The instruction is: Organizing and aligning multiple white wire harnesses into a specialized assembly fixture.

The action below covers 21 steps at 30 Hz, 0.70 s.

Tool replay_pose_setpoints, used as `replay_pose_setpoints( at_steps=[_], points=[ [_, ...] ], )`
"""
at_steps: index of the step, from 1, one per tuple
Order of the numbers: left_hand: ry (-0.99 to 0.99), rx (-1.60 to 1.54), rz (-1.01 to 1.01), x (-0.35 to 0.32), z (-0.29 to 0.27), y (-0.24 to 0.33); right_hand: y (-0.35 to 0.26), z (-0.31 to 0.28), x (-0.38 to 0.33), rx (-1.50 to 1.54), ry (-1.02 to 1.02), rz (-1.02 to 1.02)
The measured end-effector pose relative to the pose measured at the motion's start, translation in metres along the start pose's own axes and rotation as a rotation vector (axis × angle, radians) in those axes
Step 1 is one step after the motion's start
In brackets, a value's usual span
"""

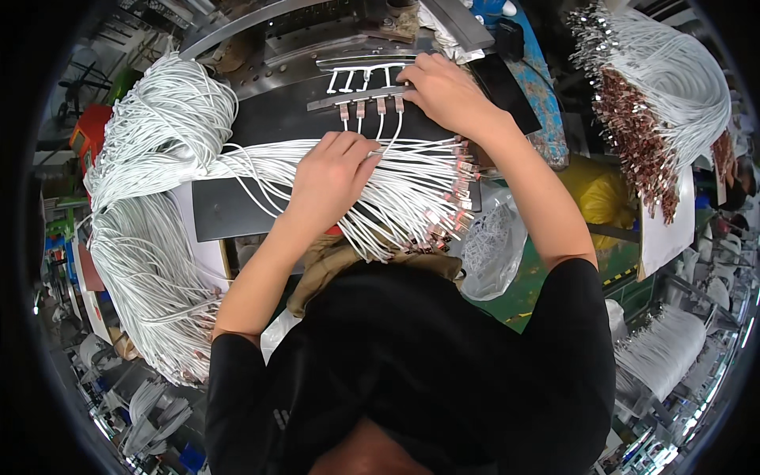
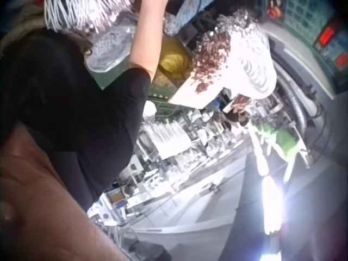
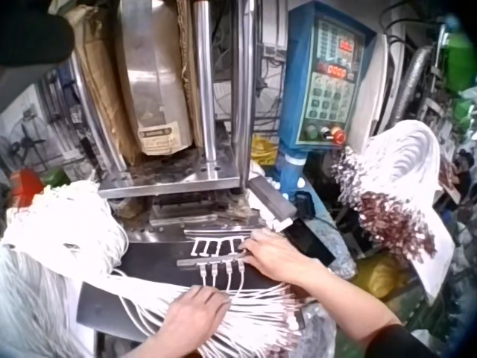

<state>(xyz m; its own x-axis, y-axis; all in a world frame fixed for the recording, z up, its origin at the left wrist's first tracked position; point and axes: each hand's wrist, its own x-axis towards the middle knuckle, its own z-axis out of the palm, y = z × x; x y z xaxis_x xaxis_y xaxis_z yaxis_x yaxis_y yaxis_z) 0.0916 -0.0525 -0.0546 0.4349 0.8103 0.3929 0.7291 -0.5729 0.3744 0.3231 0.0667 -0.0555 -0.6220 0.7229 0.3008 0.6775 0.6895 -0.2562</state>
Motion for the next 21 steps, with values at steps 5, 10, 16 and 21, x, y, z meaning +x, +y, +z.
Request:
replay_pose_setpoints(
  at_steps=[5, 10, 16, 21],
  points=[
    [0.049, -0.030, 0.010, -0.001, 0.000, -0.001, -0.002, 0.001, 0.007, 0.038, -0.110, -0.021],
    [0.011, 0.092, -0.052, -0.003, -0.006, -0.010, 0.011, 0.027, 0.044, 0.373, 0.062, 0.053],
    [0.011, 0.161, -0.134, 0.042, -0.023, -0.049, 0.097, 0.090, 0.183, 0.201, 0.540, -0.014],
    [-0.055, 0.257, -0.259, 0.105, -0.035, -0.101, 0.090, 0.092, 0.240, 0.275, 0.412, 0.202]
  ],
)
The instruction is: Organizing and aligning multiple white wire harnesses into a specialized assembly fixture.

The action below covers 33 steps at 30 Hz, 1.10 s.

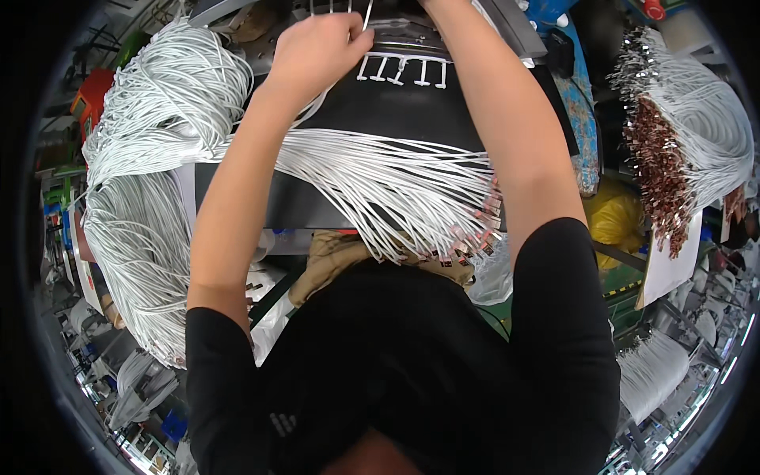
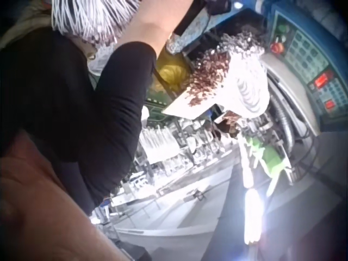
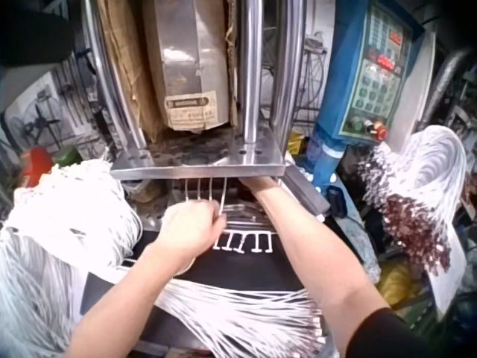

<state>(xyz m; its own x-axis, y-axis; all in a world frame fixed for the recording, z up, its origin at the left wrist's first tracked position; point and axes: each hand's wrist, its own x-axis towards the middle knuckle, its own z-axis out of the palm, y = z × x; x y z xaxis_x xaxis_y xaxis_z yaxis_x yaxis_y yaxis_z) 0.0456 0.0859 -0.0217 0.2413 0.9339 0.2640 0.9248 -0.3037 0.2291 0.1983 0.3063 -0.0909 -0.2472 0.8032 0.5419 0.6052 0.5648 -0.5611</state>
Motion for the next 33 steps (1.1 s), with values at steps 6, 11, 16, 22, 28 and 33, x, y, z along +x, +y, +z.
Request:
replay_pose_setpoints(
  at_steps=[6, 11, 16, 22, 28, 33],
  points=[
    [-0.442, -0.124, -0.230, 0.049, -0.032, 0.009, 0.013, -0.009, -0.015, -0.012, 0.017, -0.053],
    [0.091, -0.086, -0.125, 0.032, 0.016, -0.042, -0.074, -0.038, -0.060, -0.211, -0.209, -0.179],
    [0.372, 0.217, 0.076, 0.037, 0.056, -0.073, -0.111, -0.044, -0.094, -0.327, -0.231, -0.242],
    [0.227, 0.341, -0.046, 0.043, 0.054, -0.052, -0.098, -0.032, -0.098, -0.327, -0.126, -0.269],
    [0.412, 0.055, 0.024, 0.035, 0.060, -0.064, -0.107, -0.025, -0.098, -0.453, -0.026, -0.183],
    [0.443, -0.130, 0.150, 0.036, 0.055, -0.059, -0.074, -0.006, -0.096, -0.586, -0.117, -0.127]
  ],
)
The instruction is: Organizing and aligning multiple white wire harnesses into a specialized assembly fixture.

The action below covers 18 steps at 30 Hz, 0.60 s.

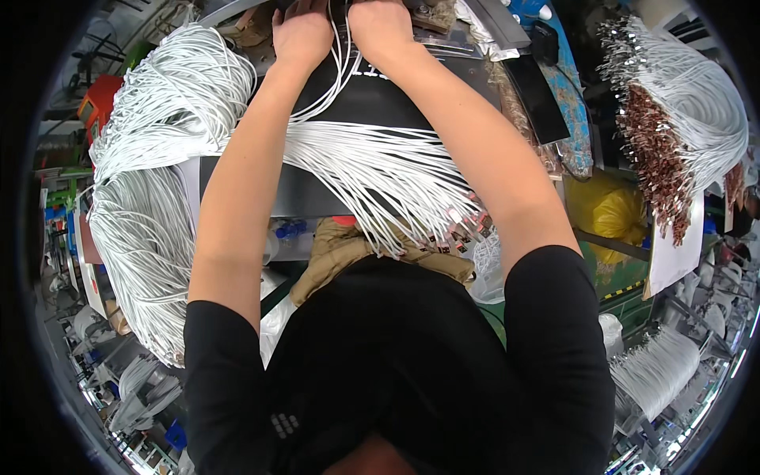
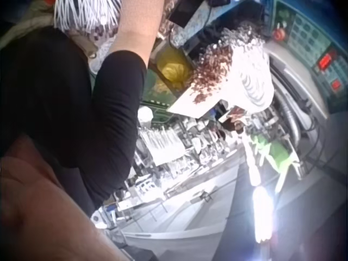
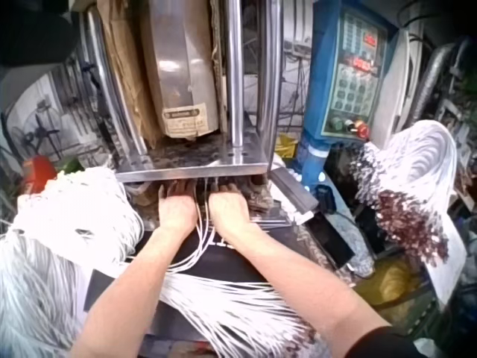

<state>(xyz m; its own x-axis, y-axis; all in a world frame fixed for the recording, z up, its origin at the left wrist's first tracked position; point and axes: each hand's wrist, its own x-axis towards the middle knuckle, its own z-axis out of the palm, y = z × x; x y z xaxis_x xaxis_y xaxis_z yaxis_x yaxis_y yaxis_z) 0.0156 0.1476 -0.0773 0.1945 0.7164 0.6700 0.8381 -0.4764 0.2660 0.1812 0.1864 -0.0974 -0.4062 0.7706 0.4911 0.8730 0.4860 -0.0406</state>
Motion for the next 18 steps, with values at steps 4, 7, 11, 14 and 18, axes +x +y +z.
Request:
replay_pose_setpoints(
  at_steps=[4, 7, 11, 14, 18],
  points=[
    [0.284, 0.384, 0.042, -0.032, -0.028, 0.011, -0.014, -0.053, -0.027, 0.382, -0.166, 0.087],
    [-0.200, -0.630, -0.478, -0.091, -0.101, 0.073, 0.033, -0.130, -0.120, 0.539, 0.173, 0.148],
    [-0.753, -1.565, -0.915, -0.224, -0.185, 0.096, 0.100, -0.157, -0.299, 0.558, 0.499, 0.598],
    [-0.531, -1.344, -1.150, -0.307, -0.183, 0.084, 0.074, -0.149, -0.399, 0.442, 0.025, 0.465],
    [0.060, -0.990, -1.445, -0.336, -0.164, 0.069, -0.009, -0.111, -0.451, 0.653, -0.295, 0.670]
  ],
)
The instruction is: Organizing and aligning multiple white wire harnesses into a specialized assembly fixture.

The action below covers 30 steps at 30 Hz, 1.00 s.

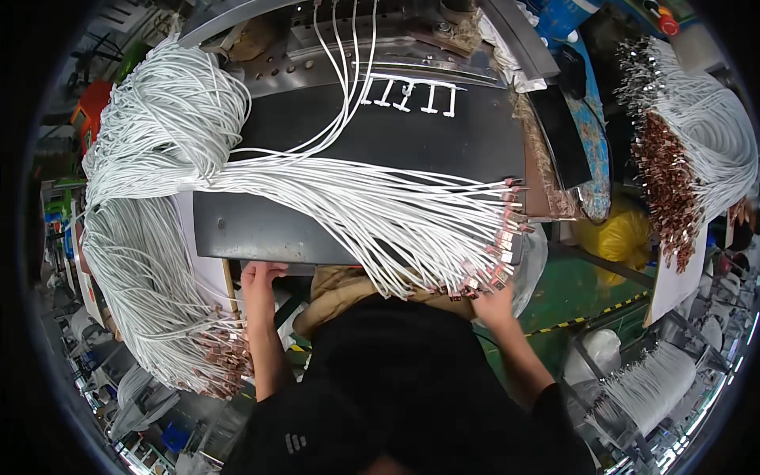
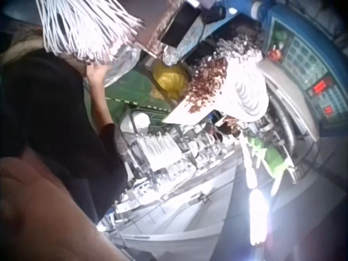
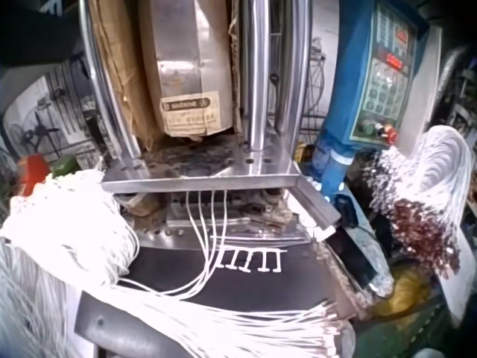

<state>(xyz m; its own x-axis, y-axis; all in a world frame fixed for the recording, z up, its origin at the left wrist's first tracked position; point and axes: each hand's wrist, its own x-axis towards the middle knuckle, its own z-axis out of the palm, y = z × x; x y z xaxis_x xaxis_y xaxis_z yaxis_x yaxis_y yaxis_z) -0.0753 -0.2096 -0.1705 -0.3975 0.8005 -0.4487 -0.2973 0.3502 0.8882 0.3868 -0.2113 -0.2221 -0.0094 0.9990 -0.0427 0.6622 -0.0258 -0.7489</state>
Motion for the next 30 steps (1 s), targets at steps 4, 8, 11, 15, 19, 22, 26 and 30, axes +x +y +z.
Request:
replay_pose_setpoints(
  at_steps=[4, 8, 11, 15, 19, 22, 26, 30],
  points=[
    [0.169, 0.187, 0.056, 0.014, 0.001, -0.009, 0.026, 0.017, -0.011, -0.197, -0.079, -0.184],
    [0.212, 0.220, 0.020, 0.019, -0.002, -0.014, 0.025, 0.002, 0.002, -0.183, -0.299, -0.099],
    [0.224, 0.278, 0.016, 0.009, -0.006, -0.012, 0.023, -0.001, 0.002, 0.475, -0.371, 0.400],
    [0.384, 0.245, 0.157, 0.010, 0.023, -0.015, 0.079, 0.010, -0.033, 0.413, -0.531, 0.293],
    [0.315, 0.263, 0.137, 0.004, 0.014, -0.008, 0.067, 0.010, -0.020, 0.389, -0.523, 0.256],
    [0.261, 0.277, 0.128, 0.003, 0.009, -0.009, 0.053, 0.006, -0.007, 0.364, -0.491, 0.254],
    [0.204, 0.227, 0.118, 0.008, 0.005, -0.014, 0.038, 0.006, 0.009, 0.337, -0.451, 0.274],
    [0.235, 0.130, 0.079, 0.010, 0.013, -0.018, 0.022, 0.002, 0.014, 0.425, -0.377, 0.244]
  ],
)
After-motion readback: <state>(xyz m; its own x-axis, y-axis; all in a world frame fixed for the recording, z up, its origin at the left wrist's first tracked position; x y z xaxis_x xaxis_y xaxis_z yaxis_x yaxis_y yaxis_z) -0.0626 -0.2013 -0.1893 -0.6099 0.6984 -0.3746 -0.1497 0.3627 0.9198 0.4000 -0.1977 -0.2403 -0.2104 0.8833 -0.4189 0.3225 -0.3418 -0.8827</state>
